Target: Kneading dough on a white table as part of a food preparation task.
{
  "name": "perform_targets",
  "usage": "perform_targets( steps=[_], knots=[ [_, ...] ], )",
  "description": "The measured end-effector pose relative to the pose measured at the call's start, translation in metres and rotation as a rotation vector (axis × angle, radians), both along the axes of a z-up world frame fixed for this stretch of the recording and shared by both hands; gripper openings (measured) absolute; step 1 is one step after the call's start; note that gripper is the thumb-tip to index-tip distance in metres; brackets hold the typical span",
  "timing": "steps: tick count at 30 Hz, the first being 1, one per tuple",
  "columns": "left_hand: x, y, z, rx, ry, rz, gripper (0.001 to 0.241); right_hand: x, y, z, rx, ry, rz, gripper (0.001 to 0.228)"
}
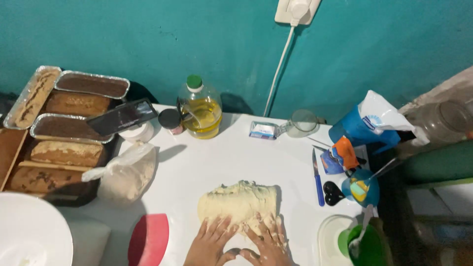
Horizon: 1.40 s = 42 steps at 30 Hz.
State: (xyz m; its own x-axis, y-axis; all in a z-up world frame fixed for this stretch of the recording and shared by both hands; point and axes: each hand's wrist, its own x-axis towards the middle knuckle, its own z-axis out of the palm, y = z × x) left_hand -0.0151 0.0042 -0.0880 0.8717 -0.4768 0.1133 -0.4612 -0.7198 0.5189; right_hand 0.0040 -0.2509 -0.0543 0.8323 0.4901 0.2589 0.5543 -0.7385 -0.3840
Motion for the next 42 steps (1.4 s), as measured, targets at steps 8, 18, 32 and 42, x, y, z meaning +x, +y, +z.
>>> perform_targets(
  steps=[8, 18, 32, 42],
  knots=[
    [-0.062, 0.060, -0.221, -0.065, 0.232, 0.085, 0.091, -0.079, -0.105, -0.152, 0.672, 0.443, -0.105, 0.070],
    [0.009, 0.054, -0.031, -1.626, 1.252, 1.030, 0.111, 0.054, -0.042, 0.033, 1.653, 1.645, -0.967, 0.108],
    [0.171, -0.025, 0.081, -1.684, 1.398, 0.328, 0.101, 0.145, -0.016, -0.020, 1.297, 1.362, -0.380, 0.064],
    [0.049, 0.037, 0.041, -0.179, 0.252, -0.314, 0.048, 0.031, -0.040, 0.011, -0.018, 0.630, 0.201, 0.050]
  ],
)
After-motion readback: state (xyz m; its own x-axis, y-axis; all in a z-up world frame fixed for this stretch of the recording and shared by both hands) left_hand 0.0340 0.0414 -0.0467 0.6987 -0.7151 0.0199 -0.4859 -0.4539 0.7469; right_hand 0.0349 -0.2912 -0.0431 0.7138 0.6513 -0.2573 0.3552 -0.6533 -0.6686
